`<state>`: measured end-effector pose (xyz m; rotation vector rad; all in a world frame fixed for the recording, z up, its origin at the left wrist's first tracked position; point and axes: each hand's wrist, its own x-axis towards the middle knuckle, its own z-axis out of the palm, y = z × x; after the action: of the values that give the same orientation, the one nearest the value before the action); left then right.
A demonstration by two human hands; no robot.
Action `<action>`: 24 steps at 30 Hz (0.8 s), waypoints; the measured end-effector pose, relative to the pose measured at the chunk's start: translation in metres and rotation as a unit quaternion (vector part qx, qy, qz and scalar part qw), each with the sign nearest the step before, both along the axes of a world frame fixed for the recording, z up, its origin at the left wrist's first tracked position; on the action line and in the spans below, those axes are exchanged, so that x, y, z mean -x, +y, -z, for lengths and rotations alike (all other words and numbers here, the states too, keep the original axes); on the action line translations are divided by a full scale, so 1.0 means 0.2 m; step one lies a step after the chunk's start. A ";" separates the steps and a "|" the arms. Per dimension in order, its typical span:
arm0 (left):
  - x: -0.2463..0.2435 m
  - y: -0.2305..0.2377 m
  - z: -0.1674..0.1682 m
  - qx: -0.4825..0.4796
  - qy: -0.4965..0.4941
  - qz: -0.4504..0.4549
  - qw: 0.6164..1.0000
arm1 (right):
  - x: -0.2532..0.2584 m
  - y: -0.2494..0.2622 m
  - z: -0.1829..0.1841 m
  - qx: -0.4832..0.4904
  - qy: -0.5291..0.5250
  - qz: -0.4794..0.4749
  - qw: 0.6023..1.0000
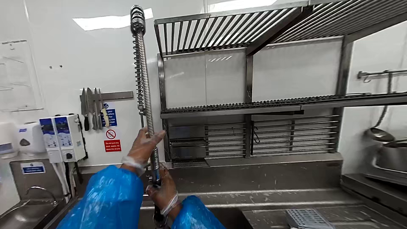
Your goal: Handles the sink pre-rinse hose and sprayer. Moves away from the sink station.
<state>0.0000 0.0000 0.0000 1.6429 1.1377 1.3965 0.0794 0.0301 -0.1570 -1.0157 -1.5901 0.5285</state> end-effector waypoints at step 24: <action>0.01 -0.49 -0.17 -0.151 -0.381 0.160 0.898 | -0.67 -0.03 -0.41 -0.298 -0.068 0.271 0.913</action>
<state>-0.0014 -0.0972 0.0332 1.1902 0.1967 1.8033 0.2132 0.0248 -0.0744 -0.9645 -1.3684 -0.4001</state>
